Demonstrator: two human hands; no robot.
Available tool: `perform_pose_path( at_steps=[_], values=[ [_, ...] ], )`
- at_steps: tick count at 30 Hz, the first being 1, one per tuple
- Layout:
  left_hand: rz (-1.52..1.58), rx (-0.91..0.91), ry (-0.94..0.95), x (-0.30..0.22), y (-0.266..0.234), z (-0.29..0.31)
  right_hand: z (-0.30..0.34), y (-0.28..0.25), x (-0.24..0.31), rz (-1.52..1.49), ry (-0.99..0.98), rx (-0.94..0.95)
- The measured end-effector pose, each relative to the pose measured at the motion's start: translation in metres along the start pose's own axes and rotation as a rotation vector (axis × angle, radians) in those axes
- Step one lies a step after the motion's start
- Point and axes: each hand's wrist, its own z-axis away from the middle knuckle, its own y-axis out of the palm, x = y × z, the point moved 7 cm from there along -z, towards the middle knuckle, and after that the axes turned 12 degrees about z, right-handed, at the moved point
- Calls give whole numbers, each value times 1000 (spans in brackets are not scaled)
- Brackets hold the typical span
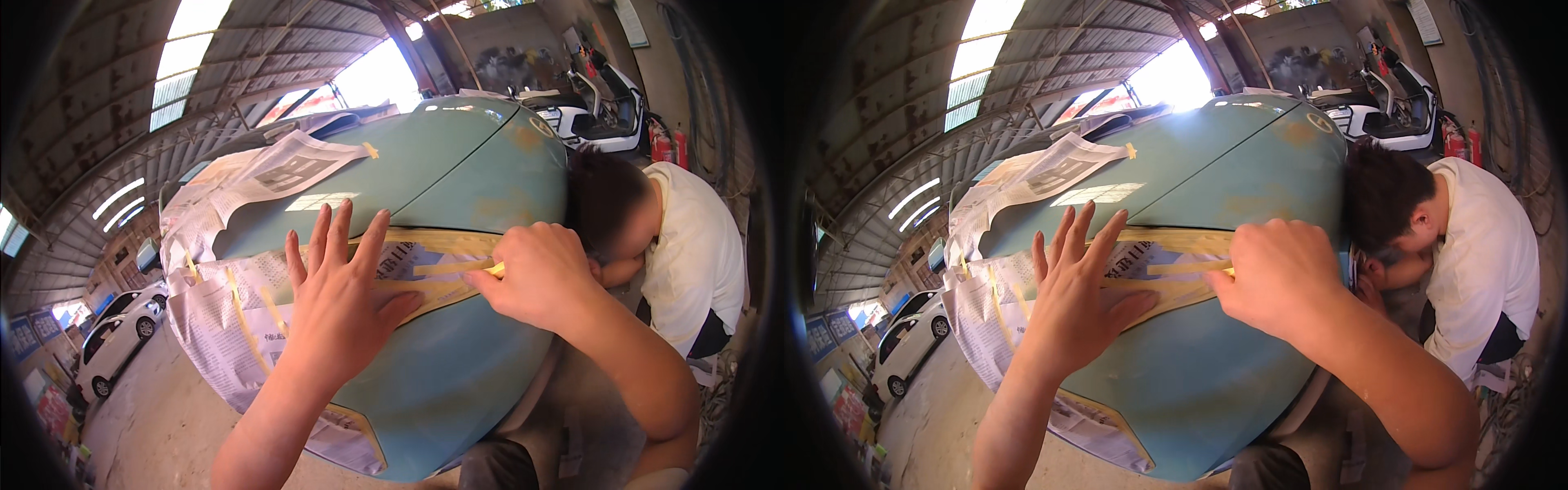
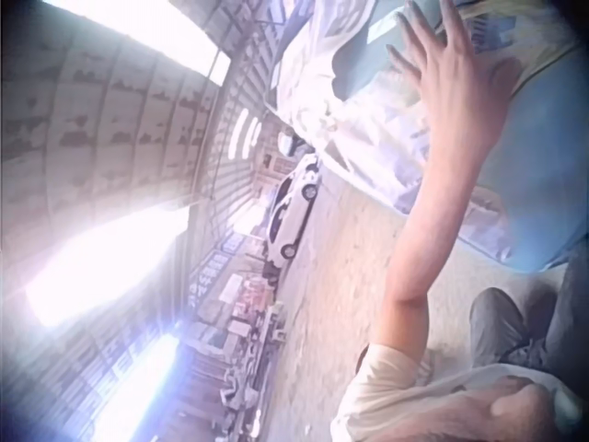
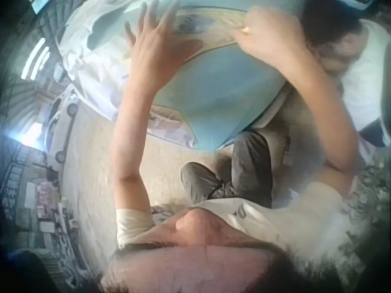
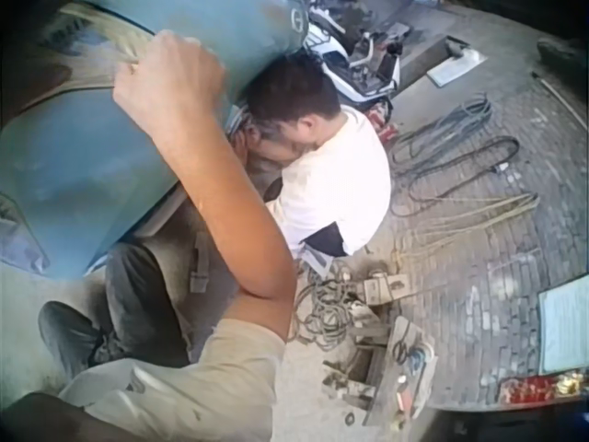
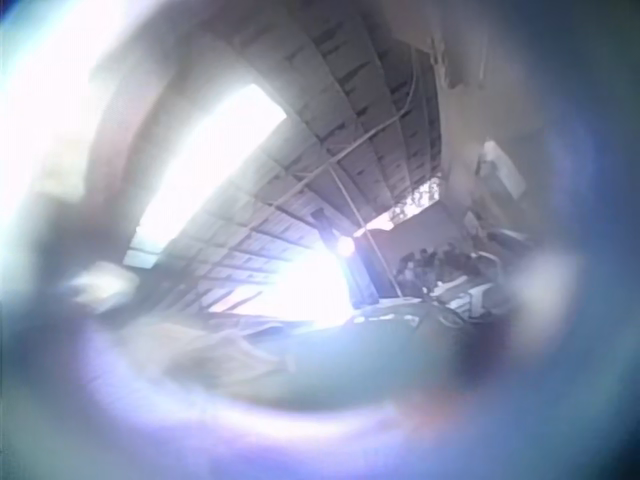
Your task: The person tapes newspaper sheets onto the front bumper, hood, and side panels of a light blue car using yellow masking tape. They smooth the paper and tape along the edges to secure the coverage while another person works nearby.
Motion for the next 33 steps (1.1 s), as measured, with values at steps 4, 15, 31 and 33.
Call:
perform_pose_path(
  at_steps=[4,15,31,33],
  values=[
    [2,3,37,-5,8,-11,0,-2,3,20,-1,0],
    [-3,92,85,-23,29,-31,-9,3,-44,-401,-89,92],
    [-3,124,121,-40,48,-45,-6,10,-69,-92,112,66],
    [2,125,120,-43,51,-48,-7,9,-68,-77,131,101]
  ],
)
